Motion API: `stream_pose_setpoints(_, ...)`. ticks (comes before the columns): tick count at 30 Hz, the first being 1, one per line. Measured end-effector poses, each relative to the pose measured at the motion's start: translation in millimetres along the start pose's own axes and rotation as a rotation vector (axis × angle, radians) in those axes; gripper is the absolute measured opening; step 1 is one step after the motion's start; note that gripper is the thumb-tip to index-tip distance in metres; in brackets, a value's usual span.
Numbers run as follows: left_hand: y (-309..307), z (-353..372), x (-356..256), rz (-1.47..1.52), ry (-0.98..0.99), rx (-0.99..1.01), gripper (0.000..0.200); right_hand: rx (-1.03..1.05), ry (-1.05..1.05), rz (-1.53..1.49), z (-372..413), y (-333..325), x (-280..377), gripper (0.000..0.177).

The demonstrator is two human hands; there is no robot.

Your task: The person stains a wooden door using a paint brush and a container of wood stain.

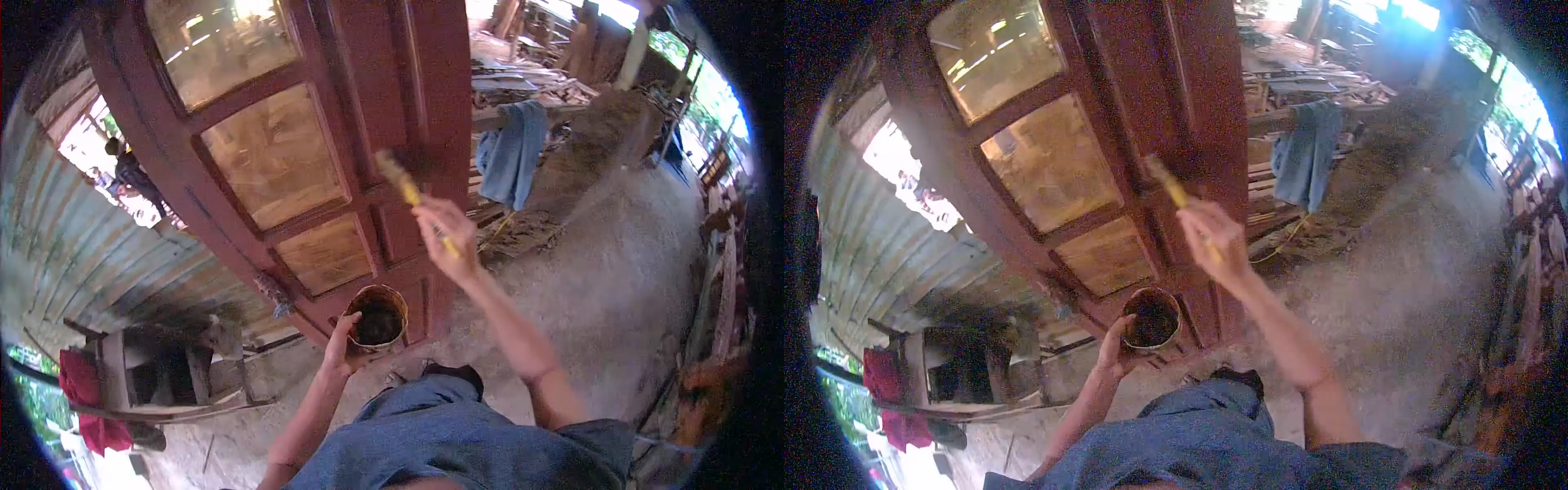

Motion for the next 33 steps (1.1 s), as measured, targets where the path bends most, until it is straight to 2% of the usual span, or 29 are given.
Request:
stream_pose_setpoints(1, 0.5, -1.0, -1.9, 0.007, 0.020, -0.011, 0.047, -0.008, -0.028, 0.119, -9.6, -19.4, -2.5, 0.013)
stream_pose_setpoints(3, -3.2, -2.8, 3.7, 0.053, -0.023, 0.057, 0.047, 0.019, 0.064, 0.076, -22.3, -44.6, -25.2, 0.013)
stream_pose_setpoints(5, -6.1, -7.7, 9.7, 0.099, -0.050, 0.120, 0.049, 0.083, -0.006, 0.116, -36.3, -49.8, -13.0, 0.014)
stream_pose_setpoints(7, -24.2, -12.6, 11.0, 0.074, -0.019, 0.051, 0.048, 0.143, -0.065, 0.146, -56.9, -53.5, -0.3, 0.014)
stream_pose_setpoints(9, -35.6, -15.0, 7.6, 0.069, 0.018, 0.038, 0.047, 0.072, -0.291, 0.192, -99.0, -68.9, 14.9, 0.016)
stream_pose_setpoints(11, -32.7, -13.3, 1.7, 0.067, 0.043, 0.019, 0.046, -0.078, -0.376, 0.224, -158.3, -98.6, 44.9, 0.020)
stream_pose_setpoints(13, -28.8, -5.0, -10.2, 0.042, 0.089, -0.088, 0.044, -0.106, -0.472, 0.335, -223.3, -110.4, 44.5, 0.019)
stream_pose_setpoints(14, -27.8, -8.0, -10.5, 0.044, 0.097, -0.095, 0.044, -0.109, -0.474, 0.325, -250.0, -115.3, 41.7, 0.019)
stream_pose_setpoints(16, -22.8, -17.8, -11.6, 0.066, 0.155, -0.065, 0.041, -0.140, -0.651, 0.512, -278.5, -110.4, 47.9, 0.019)
stream_pose_setpoints(19, -5.6, -30.4, -2.5, 0.153, 0.157, -0.032, 0.039, -0.073, -0.695, 0.430, -257.4, -79.8, 20.9, 0.019)
stream_pose_setpoints(20, 14.9, -20.4, -1.7, 0.170, 0.174, -0.033, 0.039, -0.018, -0.656, 0.549, -234.3, -63.4, 4.9, 0.018)
stream_pose_setpoints(22, 61.4, 15.8, -24.3, 0.007, 0.453, -0.127, 0.039, -0.009, -0.791, 0.533, -163.1, -54.4, -5.1, 0.019)
stream_pose_setpoints(23, 59.2, 3.0, -23.4, 0.024, 0.474, -0.136, 0.039, 0.058, -0.852, 0.592, -122.0, -50.0, -16.6, 0.023)
stream_pose_setpoints(24, 49.3, -19.7, -6.0, 0.129, 0.339, -0.121, 0.040, 0.201, -0.859, 0.576, -83.8, -43.6, -29.8, 0.026)
stream_pose_setpoints(25, 48.6, -32.9, 10.0, 0.230, 0.201, -0.103, 0.041, 0.317, -0.960, 0.613, -51.7, -48.2, -23.3, 0.025)
stream_pose_setpoints(27, 66.1, -36.9, 9.6, 0.232, 0.195, -0.112, 0.043, 0.536, -0.868, 0.465, 1.1, -49.9, -45.6, 0.024)
stream_pose_setpoints(31, 94.6, -41.7, 14.7, 0.275, 0.168, -0.106, 0.051, 0.669, -0.810, 0.270, 11.4, -57.0, -53.3, 0.016)
stream_pose_setpoints(33, 97.1, -45.5, 18.1, 0.253, 0.199, -0.172, 0.053, 1.266, -0.404, 0.115, -9.9, -33.8, -76.3, 0.016)
Point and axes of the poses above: each hand's wrist, its own z-axis away from the middle knuckle, its own y-axis out of the palm, x = y × z, the point moved 9 cm from there along -z, towards the middle knuckle, and after that the axes turned 6 degrees about y, right-handed, at the moved point
